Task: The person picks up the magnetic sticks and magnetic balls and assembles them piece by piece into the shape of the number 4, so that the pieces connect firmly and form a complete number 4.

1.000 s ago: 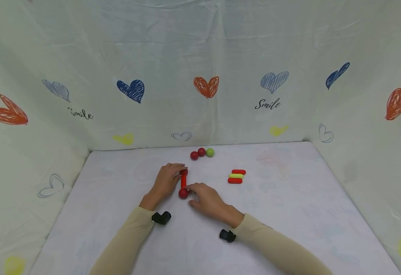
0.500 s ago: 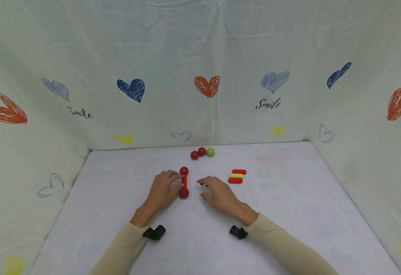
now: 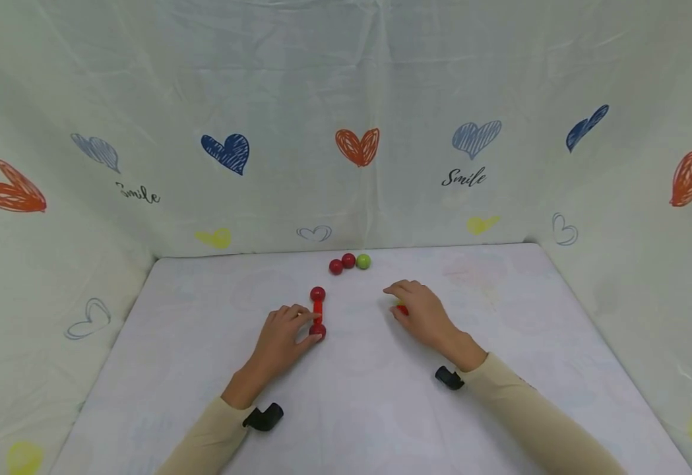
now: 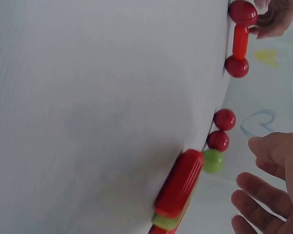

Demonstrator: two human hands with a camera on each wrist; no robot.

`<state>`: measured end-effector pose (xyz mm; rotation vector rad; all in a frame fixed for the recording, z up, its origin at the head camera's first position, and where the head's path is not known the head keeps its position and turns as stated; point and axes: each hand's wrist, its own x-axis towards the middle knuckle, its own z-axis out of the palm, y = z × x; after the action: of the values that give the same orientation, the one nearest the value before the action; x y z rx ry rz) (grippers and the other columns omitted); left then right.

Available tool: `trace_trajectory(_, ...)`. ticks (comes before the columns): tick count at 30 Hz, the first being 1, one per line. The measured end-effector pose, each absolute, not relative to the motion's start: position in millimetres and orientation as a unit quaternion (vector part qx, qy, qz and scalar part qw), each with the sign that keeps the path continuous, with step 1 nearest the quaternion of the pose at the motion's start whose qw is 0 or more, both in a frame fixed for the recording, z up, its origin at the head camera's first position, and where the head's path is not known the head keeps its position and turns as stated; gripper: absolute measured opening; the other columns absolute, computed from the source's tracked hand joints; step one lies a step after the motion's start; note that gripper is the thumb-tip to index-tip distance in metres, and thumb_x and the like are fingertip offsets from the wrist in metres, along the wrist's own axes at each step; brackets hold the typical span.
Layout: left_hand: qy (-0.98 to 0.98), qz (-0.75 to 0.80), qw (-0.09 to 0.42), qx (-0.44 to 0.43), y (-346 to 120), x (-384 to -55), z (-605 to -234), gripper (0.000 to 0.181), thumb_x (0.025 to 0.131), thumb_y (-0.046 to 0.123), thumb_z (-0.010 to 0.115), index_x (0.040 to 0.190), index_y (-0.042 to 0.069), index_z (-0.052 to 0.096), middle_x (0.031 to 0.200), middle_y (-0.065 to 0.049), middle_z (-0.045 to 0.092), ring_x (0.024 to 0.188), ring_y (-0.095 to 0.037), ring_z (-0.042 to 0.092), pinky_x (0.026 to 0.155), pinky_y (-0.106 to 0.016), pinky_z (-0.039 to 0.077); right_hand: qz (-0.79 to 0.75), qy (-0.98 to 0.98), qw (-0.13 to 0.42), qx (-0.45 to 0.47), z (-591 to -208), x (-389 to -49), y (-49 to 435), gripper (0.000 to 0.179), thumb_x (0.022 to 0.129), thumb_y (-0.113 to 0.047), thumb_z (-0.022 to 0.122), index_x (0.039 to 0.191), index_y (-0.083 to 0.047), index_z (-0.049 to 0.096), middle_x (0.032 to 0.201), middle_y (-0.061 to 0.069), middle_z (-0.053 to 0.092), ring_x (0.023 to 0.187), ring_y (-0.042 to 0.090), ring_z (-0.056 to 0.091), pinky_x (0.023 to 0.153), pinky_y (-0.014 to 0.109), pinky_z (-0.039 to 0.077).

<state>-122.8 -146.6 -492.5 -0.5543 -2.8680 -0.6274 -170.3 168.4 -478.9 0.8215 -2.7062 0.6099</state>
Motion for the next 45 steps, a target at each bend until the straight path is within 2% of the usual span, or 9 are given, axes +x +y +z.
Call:
trace_trajectory(4, -0.961, -0.194, 0.078, -0.182, -144, -121, -492, 0.045, 0.086, 0.029, 0.09, 0.127, 0.014, 0.077, 0.117, -0.006, 0.07, 0.109, -0.026, 0.061, 0.099, -0.051, 0.051, 0.184, -0.937, 0.116, 0.272, -476, -178, 185, 0.036, 0.088, -0.001, 0.082, 0.123, -0.003, 0.075, 0.122, 0.011, 0.073, 0.108, 0.032, 0.069, 0.096, 0.047, 0.057)
trace_trajectory(13, -0.959, -0.186, 0.102, -0.19, -141, -118, -495, 0.038, 0.085, 0.024, 0.091, 0.119, 0.012, 0.079, 0.109, -0.005, 0.07, 0.104, -0.027, 0.062, 0.096, -0.05, 0.052, 0.143, -0.956, 0.08, 0.243, -477, -190, 208, 0.035, 0.09, 0.001, 0.08, 0.125, -0.002, 0.074, 0.122, 0.015, 0.073, 0.109, 0.035, 0.068, 0.096, 0.048, 0.058)
trace_trajectory(21, -0.961, -0.184, 0.097, -0.185, -142, -117, -499, 0.033, 0.086, 0.022, 0.091, 0.116, 0.013, 0.08, 0.103, -0.002, 0.071, 0.098, -0.024, 0.061, 0.095, -0.049, 0.052, 0.109, -0.96, 0.072, 0.248, -481, -196, 215, 0.031, 0.091, -0.001, 0.081, 0.121, -0.003, 0.076, 0.115, 0.014, 0.074, 0.103, 0.033, 0.07, 0.092, 0.047, 0.059)
trace_trajectory(31, -0.959, -0.197, 0.097, -0.179, -142, -117, -500, 0.031, 0.086, 0.021, 0.09, 0.114, 0.011, 0.08, 0.102, -0.003, 0.071, 0.097, -0.025, 0.061, 0.092, -0.047, 0.051, 0.106, -0.961, 0.043, 0.252, -485, -203, 218, 0.025, 0.092, -0.001, 0.08, 0.116, -0.002, 0.079, 0.11, 0.011, 0.077, 0.098, 0.031, 0.071, 0.089, 0.045, 0.06)
trace_trajectory(45, -0.962, -0.189, 0.093, -0.174, -140, -116, -498, 0.032, 0.087, 0.022, 0.089, 0.116, 0.011, 0.08, 0.103, -0.003, 0.071, 0.098, -0.025, 0.061, 0.094, -0.048, 0.052, 0.105, -0.959, 0.071, 0.254, -481, -205, 221, 0.026, 0.087, -0.001, 0.085, 0.112, -0.002, 0.08, 0.101, 0.01, 0.078, 0.09, 0.03, 0.07, 0.083, 0.044, 0.06)
